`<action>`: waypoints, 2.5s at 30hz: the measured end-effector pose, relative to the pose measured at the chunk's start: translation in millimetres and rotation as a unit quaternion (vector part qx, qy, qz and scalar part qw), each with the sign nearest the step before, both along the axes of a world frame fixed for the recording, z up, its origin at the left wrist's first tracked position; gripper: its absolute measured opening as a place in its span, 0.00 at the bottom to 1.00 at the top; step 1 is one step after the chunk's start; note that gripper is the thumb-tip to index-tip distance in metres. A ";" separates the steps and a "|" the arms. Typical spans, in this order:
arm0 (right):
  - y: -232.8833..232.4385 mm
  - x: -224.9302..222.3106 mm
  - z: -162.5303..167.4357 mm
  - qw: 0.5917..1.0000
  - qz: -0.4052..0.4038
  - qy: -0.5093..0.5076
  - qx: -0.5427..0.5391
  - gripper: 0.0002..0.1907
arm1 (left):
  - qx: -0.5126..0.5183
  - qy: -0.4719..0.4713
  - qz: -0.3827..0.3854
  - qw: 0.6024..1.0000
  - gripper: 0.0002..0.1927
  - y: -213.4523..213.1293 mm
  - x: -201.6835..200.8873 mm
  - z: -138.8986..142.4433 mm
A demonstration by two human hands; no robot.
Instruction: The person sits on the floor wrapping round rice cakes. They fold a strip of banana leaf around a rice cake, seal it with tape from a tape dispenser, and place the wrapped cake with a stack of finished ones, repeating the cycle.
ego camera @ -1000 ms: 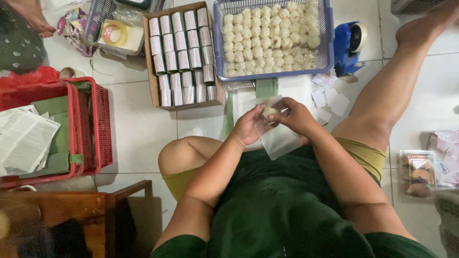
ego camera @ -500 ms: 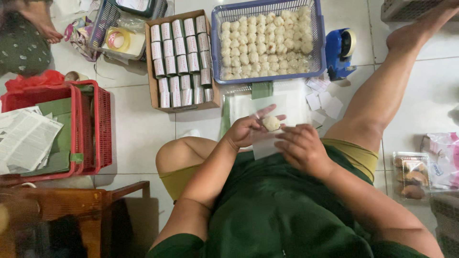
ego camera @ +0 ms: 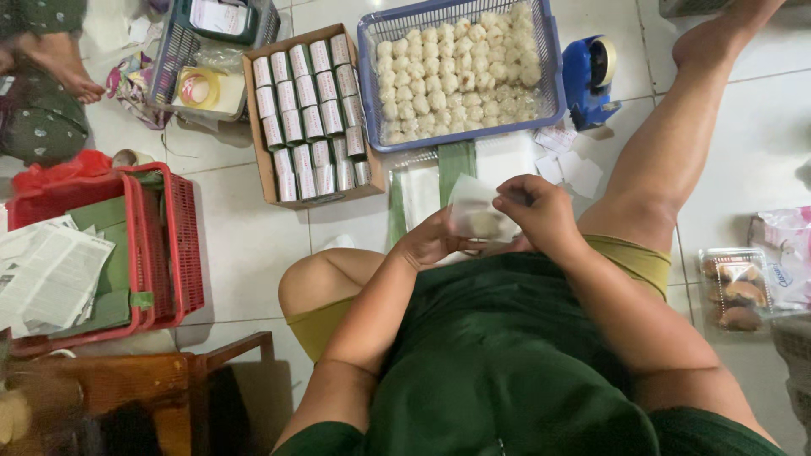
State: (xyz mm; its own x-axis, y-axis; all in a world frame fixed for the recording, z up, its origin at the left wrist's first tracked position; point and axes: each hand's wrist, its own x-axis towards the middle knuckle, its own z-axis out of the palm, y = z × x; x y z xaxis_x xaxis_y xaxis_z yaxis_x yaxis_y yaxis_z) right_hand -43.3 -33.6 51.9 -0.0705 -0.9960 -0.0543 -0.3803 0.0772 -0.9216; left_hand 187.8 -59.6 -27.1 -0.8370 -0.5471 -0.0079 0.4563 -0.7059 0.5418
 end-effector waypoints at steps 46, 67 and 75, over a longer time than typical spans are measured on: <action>10.0 3.5 12.9 0.831 0.247 0.385 -0.317 0.11 | 0.140 -0.221 0.169 0.950 0.19 8.5 -34.1 -60.7; -31.5 -39.0 -160.2 0.905 -0.009 -0.353 0.237 0.18 | -0.308 -0.763 0.262 0.503 0.40 -81.2 -38.9 -70.7; -29.6 -54.1 -158.3 0.838 -0.044 -0.473 0.269 0.20 | -0.234 -0.772 0.235 0.542 0.29 -93.3 -19.5 -70.5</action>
State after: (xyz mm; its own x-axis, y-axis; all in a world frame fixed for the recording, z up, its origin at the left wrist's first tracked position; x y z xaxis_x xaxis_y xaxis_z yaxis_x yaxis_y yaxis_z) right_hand -97.4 -63.2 -106.4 0.1870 -0.8022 -0.5670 0.5297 0.5684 -0.6296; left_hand 168.3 -152.8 -97.6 0.2029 -0.9415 -0.2692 -0.7262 -0.3291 0.6036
